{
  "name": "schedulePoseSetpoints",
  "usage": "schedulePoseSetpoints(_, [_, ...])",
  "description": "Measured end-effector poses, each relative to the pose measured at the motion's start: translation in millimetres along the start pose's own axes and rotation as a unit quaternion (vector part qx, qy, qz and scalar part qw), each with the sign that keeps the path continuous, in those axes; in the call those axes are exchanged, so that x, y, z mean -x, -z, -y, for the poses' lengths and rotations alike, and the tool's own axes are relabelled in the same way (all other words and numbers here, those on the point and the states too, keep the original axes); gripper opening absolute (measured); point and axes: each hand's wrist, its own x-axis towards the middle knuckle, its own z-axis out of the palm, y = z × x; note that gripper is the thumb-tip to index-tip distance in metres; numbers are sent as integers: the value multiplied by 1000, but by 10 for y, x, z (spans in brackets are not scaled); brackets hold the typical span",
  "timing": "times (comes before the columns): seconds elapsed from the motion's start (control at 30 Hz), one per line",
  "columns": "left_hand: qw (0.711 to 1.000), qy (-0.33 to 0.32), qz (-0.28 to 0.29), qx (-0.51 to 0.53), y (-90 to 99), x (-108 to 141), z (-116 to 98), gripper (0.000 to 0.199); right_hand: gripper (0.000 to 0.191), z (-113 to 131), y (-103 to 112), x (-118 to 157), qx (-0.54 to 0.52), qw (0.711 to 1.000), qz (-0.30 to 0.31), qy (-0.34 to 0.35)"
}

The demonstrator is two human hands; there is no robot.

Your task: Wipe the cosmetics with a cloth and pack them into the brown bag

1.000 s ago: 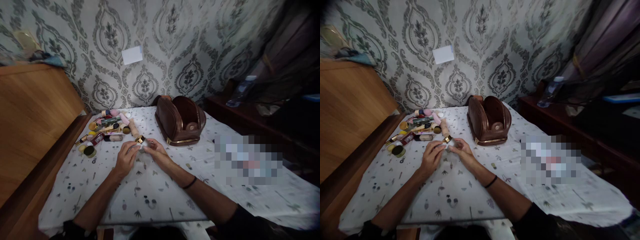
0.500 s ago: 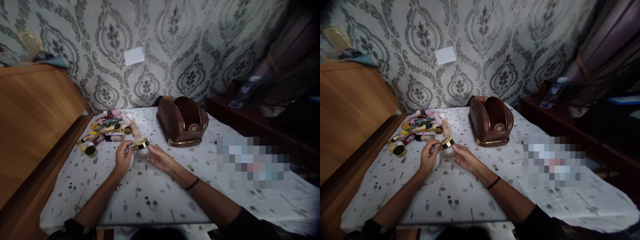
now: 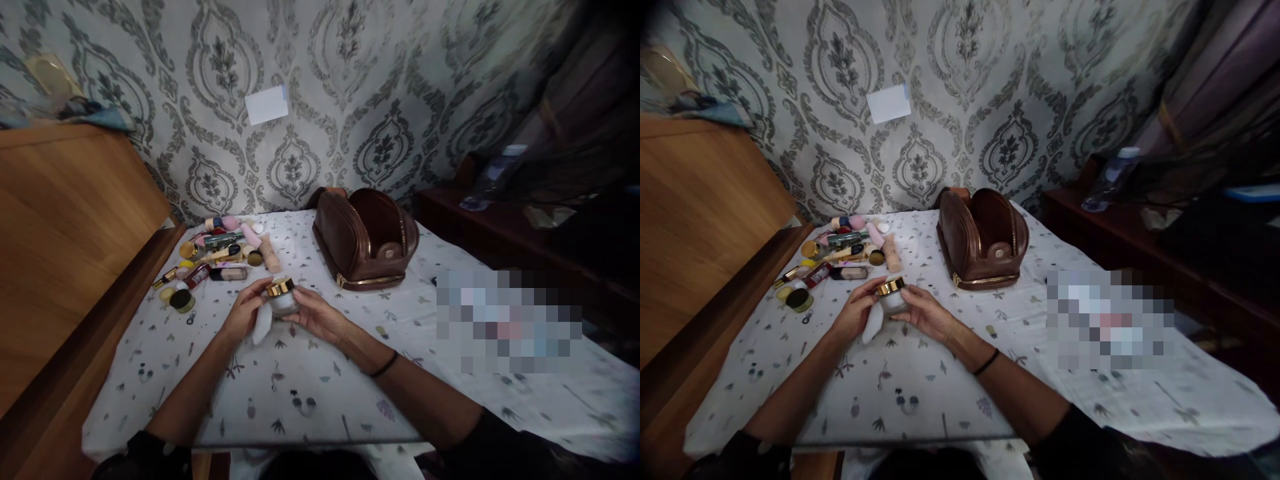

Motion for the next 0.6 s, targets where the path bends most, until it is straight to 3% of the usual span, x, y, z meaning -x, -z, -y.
schedulePoseSetpoints(0.1, [999, 5, 35, -22, 39, -13, 22, 54, 32, 15, 21, -15, -17, 999, -29, 20])
schedulePoseSetpoints(0.27, [990, -49, -16, -132, 52, -14, 58, 46, 35, 17, 35, -28, -14, 998, -51, 34])
schedulePoseSetpoints(0.6, [918, -228, -62, -318, -66, 102, -50, 33, 40, 61, -58, 25, 75, 990, -87, 86])
